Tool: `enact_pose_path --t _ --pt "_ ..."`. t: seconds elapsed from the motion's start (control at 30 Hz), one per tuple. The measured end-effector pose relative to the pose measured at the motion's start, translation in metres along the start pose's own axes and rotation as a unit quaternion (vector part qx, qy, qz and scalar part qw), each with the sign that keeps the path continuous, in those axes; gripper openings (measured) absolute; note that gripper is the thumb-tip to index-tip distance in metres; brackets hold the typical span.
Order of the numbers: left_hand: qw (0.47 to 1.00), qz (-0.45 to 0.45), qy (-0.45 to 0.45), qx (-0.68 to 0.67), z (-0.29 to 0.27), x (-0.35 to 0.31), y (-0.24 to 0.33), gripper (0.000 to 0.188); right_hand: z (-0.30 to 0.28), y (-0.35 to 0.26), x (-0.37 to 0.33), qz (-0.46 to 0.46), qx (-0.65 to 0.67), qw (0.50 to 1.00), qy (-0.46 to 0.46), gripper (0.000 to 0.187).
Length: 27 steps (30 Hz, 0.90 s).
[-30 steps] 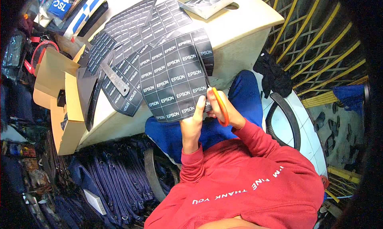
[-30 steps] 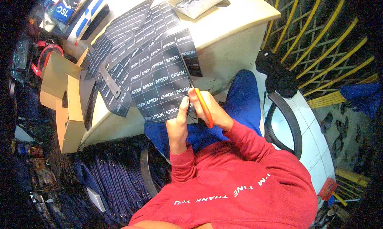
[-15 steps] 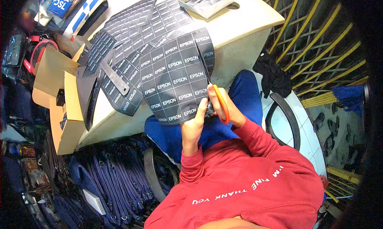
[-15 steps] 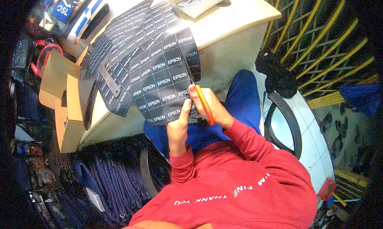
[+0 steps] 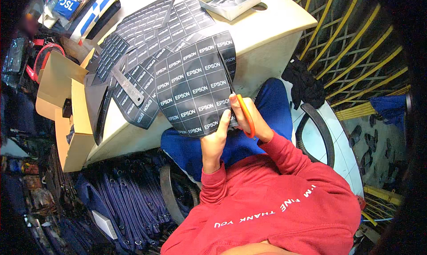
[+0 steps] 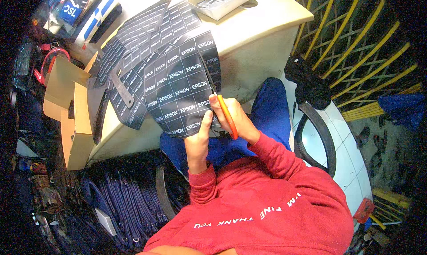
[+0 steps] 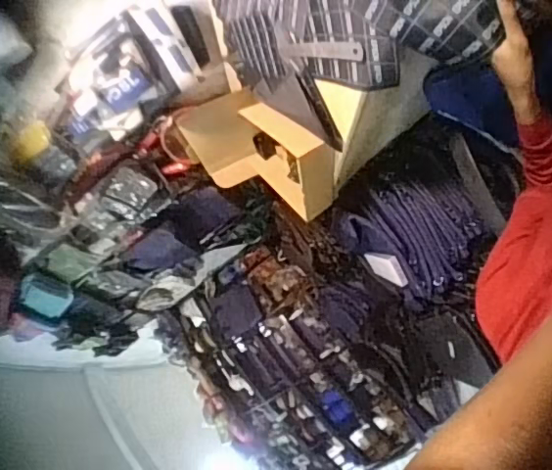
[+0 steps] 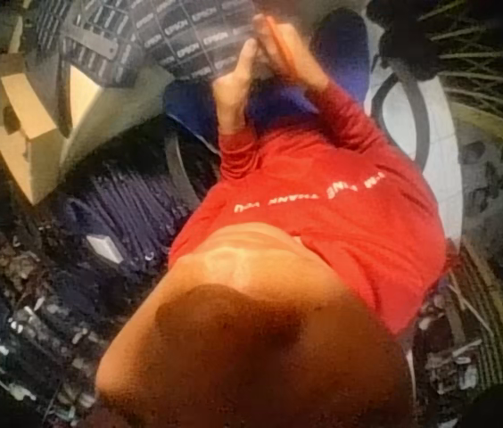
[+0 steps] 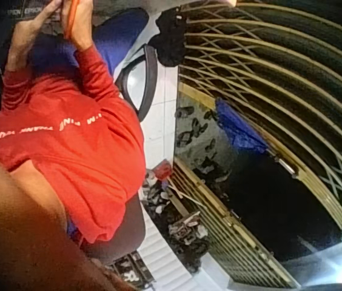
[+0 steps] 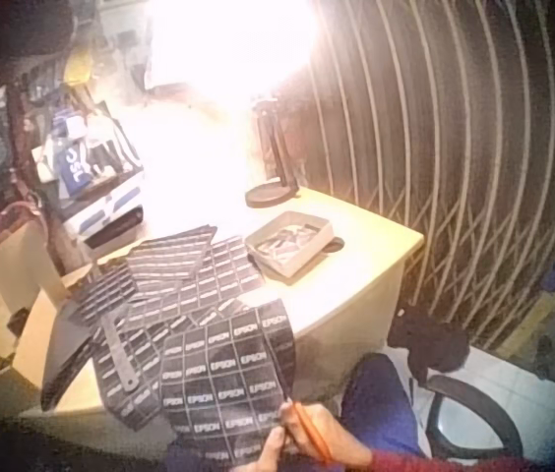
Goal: Cutting printed brand labels from a sheet using scissors.
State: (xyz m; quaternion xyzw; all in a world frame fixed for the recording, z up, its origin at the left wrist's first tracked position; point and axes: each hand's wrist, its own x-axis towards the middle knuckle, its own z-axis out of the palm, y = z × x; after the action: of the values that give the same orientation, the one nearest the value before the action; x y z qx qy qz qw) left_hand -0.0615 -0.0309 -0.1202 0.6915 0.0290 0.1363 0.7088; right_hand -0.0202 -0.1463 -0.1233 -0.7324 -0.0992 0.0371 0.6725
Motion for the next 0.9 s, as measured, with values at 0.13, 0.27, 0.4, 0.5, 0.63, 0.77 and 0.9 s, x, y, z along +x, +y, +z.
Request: enact_pose_path --t 0.13,0.27,0.4,0.5,0.63,0.77,0.9 --pt "1.0 -0.004 0.002 -0.019 0.002 -0.001 0.004 0.023 0.0 0.0 0.0 0.007 0.009 1.0 -0.004 0.064" --pt "1.0 0.024 0.004 -0.001 -0.001 0.001 -0.003 0.024 0.002 0.004 0.002 -0.028 -0.015 0.999 0.013 0.064" --pt "1.0 0.001 -0.002 -0.01 0.0 -0.001 0.002 0.023 0.001 -0.001 -0.001 0.013 0.006 1.0 0.003 0.063" --pt "1.0 0.016 0.002 0.005 -0.001 0.0 0.002 0.023 0.004 -0.003 0.0 0.016 0.042 0.999 0.005 0.062" --pt "1.0 0.015 -0.001 -0.008 0.0 0.0 0.005 0.023 0.002 -0.005 -0.002 0.052 0.073 0.996 -0.012 0.061" --pt "0.999 0.006 -0.006 -0.046 0.001 0.001 0.0 0.024 0.0 -0.006 0.0 0.055 0.069 0.996 -0.027 0.061" --pt "1.0 0.01 -0.008 0.009 0.0 -0.004 -0.003 0.025 -0.001 -0.004 0.007 -0.037 0.029 0.999 0.007 0.061"
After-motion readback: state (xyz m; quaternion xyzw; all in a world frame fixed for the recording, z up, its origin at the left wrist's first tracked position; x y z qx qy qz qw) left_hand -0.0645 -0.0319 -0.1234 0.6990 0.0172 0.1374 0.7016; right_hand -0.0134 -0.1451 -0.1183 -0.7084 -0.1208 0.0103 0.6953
